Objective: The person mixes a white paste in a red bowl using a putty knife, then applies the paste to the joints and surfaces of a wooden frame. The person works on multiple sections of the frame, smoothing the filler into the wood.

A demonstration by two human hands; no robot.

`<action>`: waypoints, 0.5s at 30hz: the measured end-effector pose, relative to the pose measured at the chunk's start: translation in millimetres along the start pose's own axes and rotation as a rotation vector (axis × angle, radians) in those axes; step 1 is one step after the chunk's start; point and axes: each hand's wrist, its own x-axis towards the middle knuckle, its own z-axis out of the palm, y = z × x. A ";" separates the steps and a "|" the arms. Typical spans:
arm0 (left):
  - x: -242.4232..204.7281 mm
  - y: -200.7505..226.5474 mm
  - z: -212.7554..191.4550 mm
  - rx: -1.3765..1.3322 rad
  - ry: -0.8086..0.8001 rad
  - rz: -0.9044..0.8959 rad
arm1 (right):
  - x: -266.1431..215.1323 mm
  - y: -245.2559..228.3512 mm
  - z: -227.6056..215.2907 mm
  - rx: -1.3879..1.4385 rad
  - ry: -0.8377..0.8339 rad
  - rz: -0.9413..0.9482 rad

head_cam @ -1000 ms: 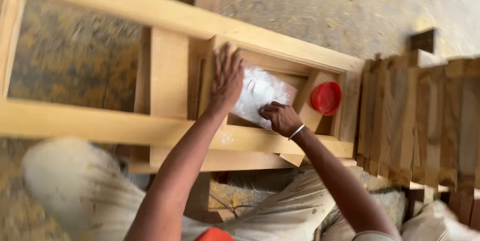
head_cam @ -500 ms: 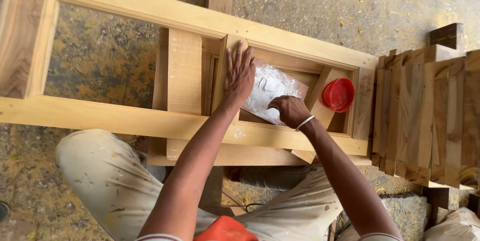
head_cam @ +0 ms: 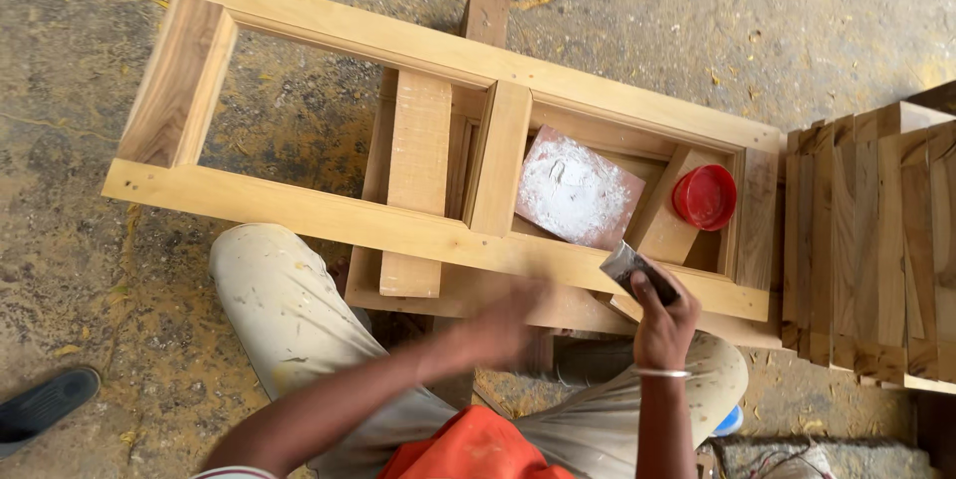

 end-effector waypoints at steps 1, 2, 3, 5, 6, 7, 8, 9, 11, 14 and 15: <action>-17.4 18.4 -1.2 -0.056 0.030 0.138 | -4.3 -0.5 1.9 0.041 0.013 -0.002; -31.3 33.3 -3.3 -0.112 0.064 0.275 | -5.8 -1.5 3.0 0.080 0.024 -0.004; -38.5 38.6 -7.4 -0.140 0.069 0.278 | -4.7 -2.2 4.4 0.120 0.034 -0.006; -43.6 24.3 -20.2 -0.164 0.085 0.211 | -3.9 -1.3 7.2 0.074 0.004 0.077; -37.4 1.7 -28.6 -0.055 0.138 0.046 | 1.3 -1.6 10.1 0.048 -0.017 0.115; -30.6 -34.4 -41.1 0.061 0.169 -0.112 | 2.8 -0.3 18.4 0.040 -0.069 0.118; -23.2 -72.2 -52.8 0.174 0.198 -0.281 | 9.3 1.4 31.0 0.029 -0.133 0.112; -18.0 -106.5 -61.9 0.254 0.182 -0.424 | 15.9 3.1 46.7 -0.018 -0.252 0.059; -14.6 -156.7 -65.9 0.317 0.120 -0.640 | 23.5 5.9 78.0 -0.220 -0.507 -0.211; -17.6 -190.5 -50.7 0.266 0.129 -0.718 | 40.7 11.4 121.4 -0.539 -0.711 -0.742; -18.8 -197.1 -46.2 0.253 0.129 -0.723 | 45.0 14.6 131.9 -0.617 -0.745 -0.896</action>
